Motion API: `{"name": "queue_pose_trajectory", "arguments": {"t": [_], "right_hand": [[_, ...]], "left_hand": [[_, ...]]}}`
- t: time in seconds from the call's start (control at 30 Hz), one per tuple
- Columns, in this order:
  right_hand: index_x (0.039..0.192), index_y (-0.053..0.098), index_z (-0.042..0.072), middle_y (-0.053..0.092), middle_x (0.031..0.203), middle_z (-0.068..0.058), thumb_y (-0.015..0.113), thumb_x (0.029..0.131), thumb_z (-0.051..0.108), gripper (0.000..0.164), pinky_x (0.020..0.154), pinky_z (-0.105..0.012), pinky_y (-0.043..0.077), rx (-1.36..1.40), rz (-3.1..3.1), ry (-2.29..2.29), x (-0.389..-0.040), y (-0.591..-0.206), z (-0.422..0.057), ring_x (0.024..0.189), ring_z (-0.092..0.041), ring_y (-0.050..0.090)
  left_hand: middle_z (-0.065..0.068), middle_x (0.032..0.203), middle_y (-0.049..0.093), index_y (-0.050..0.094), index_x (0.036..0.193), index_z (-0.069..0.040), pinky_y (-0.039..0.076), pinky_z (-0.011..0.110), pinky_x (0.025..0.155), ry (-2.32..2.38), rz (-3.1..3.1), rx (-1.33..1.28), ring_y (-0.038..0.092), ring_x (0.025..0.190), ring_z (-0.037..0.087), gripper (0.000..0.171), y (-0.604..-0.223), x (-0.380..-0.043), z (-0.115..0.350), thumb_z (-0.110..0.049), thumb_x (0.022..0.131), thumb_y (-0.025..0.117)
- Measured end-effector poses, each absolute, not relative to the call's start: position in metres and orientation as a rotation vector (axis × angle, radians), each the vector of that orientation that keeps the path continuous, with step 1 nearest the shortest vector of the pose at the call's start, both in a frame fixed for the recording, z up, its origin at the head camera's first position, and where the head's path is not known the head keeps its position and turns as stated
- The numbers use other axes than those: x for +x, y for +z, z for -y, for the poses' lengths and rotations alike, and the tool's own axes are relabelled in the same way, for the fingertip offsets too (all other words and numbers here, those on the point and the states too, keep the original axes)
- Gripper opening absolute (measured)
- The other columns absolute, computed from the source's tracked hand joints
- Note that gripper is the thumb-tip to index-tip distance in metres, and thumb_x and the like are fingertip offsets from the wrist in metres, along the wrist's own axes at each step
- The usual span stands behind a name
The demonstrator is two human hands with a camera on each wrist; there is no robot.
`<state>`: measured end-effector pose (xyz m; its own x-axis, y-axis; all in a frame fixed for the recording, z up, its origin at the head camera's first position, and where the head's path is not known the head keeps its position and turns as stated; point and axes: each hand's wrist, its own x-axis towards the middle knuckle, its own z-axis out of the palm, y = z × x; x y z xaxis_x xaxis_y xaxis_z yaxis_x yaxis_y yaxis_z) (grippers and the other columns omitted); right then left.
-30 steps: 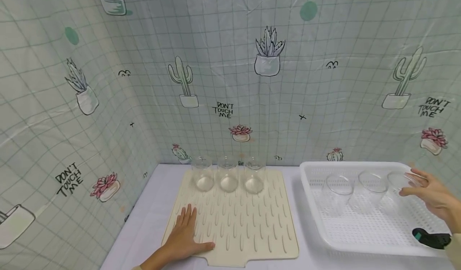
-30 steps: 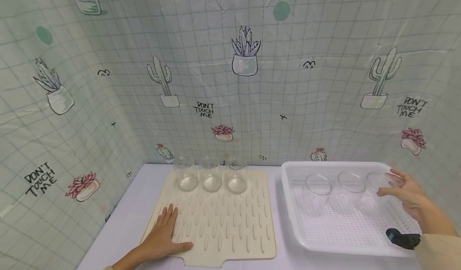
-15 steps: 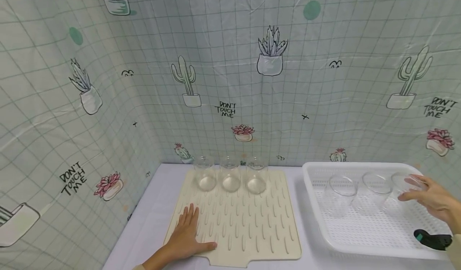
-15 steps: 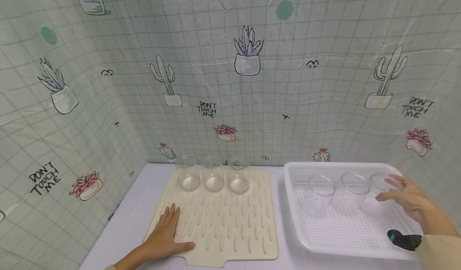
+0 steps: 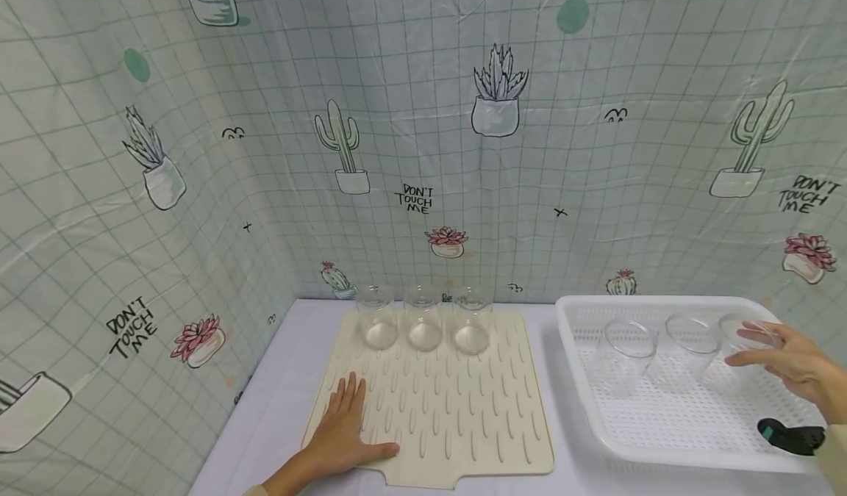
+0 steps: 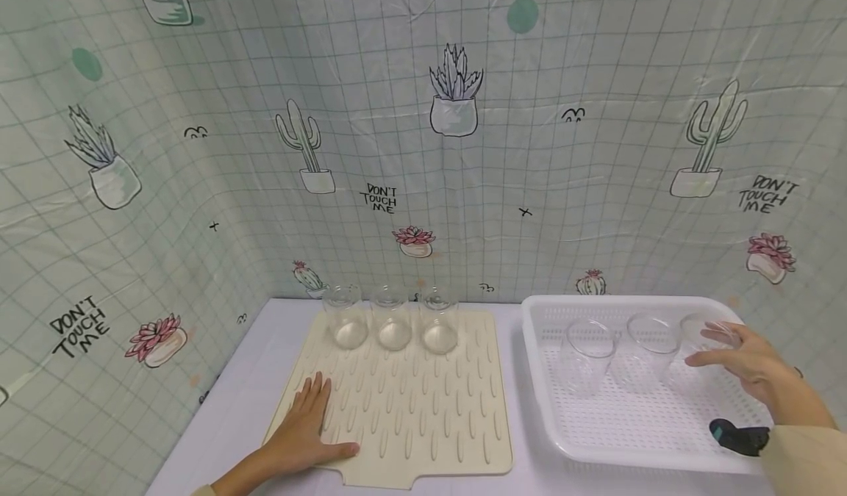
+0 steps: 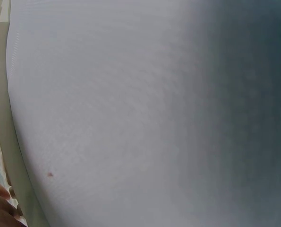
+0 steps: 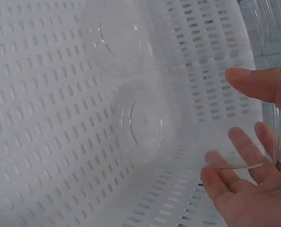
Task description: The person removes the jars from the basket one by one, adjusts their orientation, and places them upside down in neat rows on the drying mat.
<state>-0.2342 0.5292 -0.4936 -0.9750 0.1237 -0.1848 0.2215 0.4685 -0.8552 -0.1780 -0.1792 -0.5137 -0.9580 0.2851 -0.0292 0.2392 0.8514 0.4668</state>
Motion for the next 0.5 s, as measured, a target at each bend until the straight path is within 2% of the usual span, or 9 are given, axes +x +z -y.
{"name": "queue_pose_trajectory", "arguments": {"t": [0.07,0.13,0.23,0.3,0.33,0.4,0.47,0.5], "right_hand": [[0.144,-0.014,0.002,0.019,0.151,-0.004,0.072,0.08,0.026,0.11,0.095,-0.071,0.006,0.283,-2.604,-1.514,-0.233,-0.488,-0.528,0.127,-0.055,-0.004],[0.143,-0.013,-0.001,0.037,0.142,-0.002,0.072,0.079,0.028,0.11,0.094,-0.071,0.011,0.299,-2.617,-1.472,-0.232,-0.484,-0.526,0.126,-0.056,0.001],[0.143,-0.015,0.001,0.041,0.14,-0.001,0.071,0.08,0.028,0.11,0.094,-0.071,0.011,0.294,-2.599,-1.491,-0.232,-0.486,-0.529,0.125,-0.057,0.001],[0.144,-0.014,0.005,0.041,0.118,0.027,0.074,0.077,0.031,0.113,0.094,-0.07,0.013,0.331,-2.622,-1.522,-0.234,-0.493,-0.532,0.125,-0.056,0.002],[0.144,-0.015,0.006,0.038,0.13,0.021,0.074,0.077,0.031,0.114,0.094,-0.07,0.011,0.334,-2.633,-1.536,-0.234,-0.495,-0.533,0.126,-0.056,0.001],[0.143,-0.017,0.005,0.036,0.132,0.019,0.072,0.079,0.03,0.113,0.094,-0.071,0.009,0.313,-2.652,-1.54,-0.233,-0.498,-0.534,0.125,-0.057,-0.001],[0.143,-0.017,0.004,0.037,0.131,0.02,0.072,0.079,0.031,0.113,0.093,-0.071,0.011,0.341,-2.682,-1.512,-0.231,-0.497,-0.532,0.126,-0.055,0.003],[0.143,-0.016,0.001,0.036,0.141,0.005,0.071,0.081,0.03,0.11,0.094,-0.071,0.01,0.335,-2.677,-1.501,-0.228,-0.493,-0.53,0.126,-0.056,0.002]], "left_hand": [[0.024,0.15,0.002,0.014,0.144,0.005,0.006,0.056,0.107,0.72,-2.931,0.414,-0.003,0.136,0.041,0.123,-0.514,-0.178,0.18,-0.074,0.063,0.063],[0.024,0.15,0.002,0.014,0.144,0.005,0.006,0.055,0.107,0.725,-2.926,0.409,-0.003,0.136,0.04,0.123,-0.514,-0.178,0.18,-0.073,0.063,0.063],[0.023,0.15,0.002,0.014,0.144,0.005,0.006,0.054,0.108,0.722,-2.92,0.406,-0.003,0.137,0.039,0.123,-0.514,-0.178,0.181,-0.073,0.063,0.063],[0.023,0.15,0.002,0.013,0.144,0.005,0.005,0.054,0.108,0.72,-2.918,0.407,-0.003,0.137,0.038,0.123,-0.515,-0.178,0.181,-0.073,0.063,0.062],[0.023,0.15,0.002,0.013,0.144,0.005,0.005,0.054,0.108,0.72,-2.919,0.408,-0.004,0.137,0.038,0.123,-0.515,-0.178,0.181,-0.074,0.063,0.062],[0.023,0.15,0.002,0.014,0.144,0.005,0.005,0.053,0.108,0.718,-2.923,0.409,-0.004,0.137,0.038,0.123,-0.515,-0.179,0.181,-0.074,0.063,0.062],[0.023,0.15,0.002,0.014,0.144,0.005,0.005,0.054,0.108,0.721,-2.92,0.409,-0.004,0.137,0.039,0.123,-0.516,-0.178,0.181,-0.074,0.063,0.062],[0.024,0.15,0.002,0.014,0.144,0.005,0.005,0.054,0.108,0.718,-2.916,0.409,-0.004,0.137,0.039,0.123,-0.516,-0.178,0.181,-0.074,0.063,0.062]]}}
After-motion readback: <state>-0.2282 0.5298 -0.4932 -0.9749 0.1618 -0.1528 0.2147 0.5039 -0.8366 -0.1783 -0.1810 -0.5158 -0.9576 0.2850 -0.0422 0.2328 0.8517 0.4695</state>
